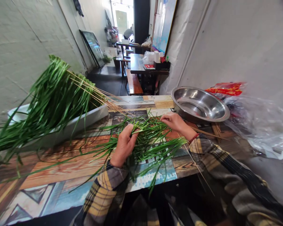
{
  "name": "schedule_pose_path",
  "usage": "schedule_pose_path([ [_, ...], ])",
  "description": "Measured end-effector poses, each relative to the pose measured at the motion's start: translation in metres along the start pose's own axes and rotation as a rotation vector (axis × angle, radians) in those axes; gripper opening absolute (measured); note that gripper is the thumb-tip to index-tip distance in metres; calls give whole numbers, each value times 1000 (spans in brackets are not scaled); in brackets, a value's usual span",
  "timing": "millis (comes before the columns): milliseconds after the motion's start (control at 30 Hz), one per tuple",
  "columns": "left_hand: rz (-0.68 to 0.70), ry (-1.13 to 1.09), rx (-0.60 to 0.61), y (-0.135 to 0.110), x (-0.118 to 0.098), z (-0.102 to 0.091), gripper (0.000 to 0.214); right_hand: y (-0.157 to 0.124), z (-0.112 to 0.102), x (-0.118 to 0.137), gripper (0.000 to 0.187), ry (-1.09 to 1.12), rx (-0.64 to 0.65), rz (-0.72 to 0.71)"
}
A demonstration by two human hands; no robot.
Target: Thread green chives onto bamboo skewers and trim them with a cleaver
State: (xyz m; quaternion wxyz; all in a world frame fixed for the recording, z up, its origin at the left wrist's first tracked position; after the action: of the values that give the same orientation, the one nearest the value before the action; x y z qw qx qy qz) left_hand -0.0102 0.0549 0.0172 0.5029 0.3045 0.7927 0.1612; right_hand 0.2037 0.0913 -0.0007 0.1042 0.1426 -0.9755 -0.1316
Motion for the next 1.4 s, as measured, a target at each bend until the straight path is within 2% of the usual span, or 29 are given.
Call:
schedule_pose_path([
  [67,-18,-2,0,0,1,0,19,-5,16,-17,14,-49,48,41],
  [167,-50,-1,17,-1,3,3,17,-11,27,-24,10,-90,55,50],
  [267,-88,2,21,0,6,4,19,-10,25,-22,11,-96,38,60],
  [333,-110,-5,19,0,7,4,20,-8,14,-16,13,-46,-14,53],
  [433,-101,-58,8,1,4,3,21,-5,-11,9,13,37,-102,-34],
  [533,-83,-107,16,1,2,5,23,-6,-33,57,11,51,-127,-185],
  [633,-105,-132,77,-1,4,13,22,-9,-49,100,11,73,-169,-266],
  [733,-117,-154,130,-3,5,18,19,-8,-56,117,13,114,-201,-284],
  [833,-120,-152,133,-3,4,17,23,-4,-49,100,14,161,-177,-273],
  [1000,-131,-151,140,-2,2,17,23,1,-7,25,15,28,-26,-127],
  [1067,-151,-162,135,-3,5,18,23,-2,11,5,16,-55,35,-92],
  [1233,-181,-149,113,-4,12,17,24,-7,31,-3,13,-152,84,-111],
  [1333,-180,-136,124,-3,11,16,25,-6,24,-2,9,-111,65,-122],
  [1400,-184,-142,132,-3,10,16,26,-5,10,-1,7,-8,27,-120],
])
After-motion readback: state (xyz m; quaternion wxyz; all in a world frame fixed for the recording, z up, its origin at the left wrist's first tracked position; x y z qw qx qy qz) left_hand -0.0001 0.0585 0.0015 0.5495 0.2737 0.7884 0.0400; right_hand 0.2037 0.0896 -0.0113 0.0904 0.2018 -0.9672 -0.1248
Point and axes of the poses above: each hand's wrist, its own y-axis towards the middle knuckle, its own z-axis out of the palm, x = y × z, the point moved 9 cm from there along y, towards the middle knuckle, and after that the axes turned 6 degrees about -y, right-handed, at the moved point
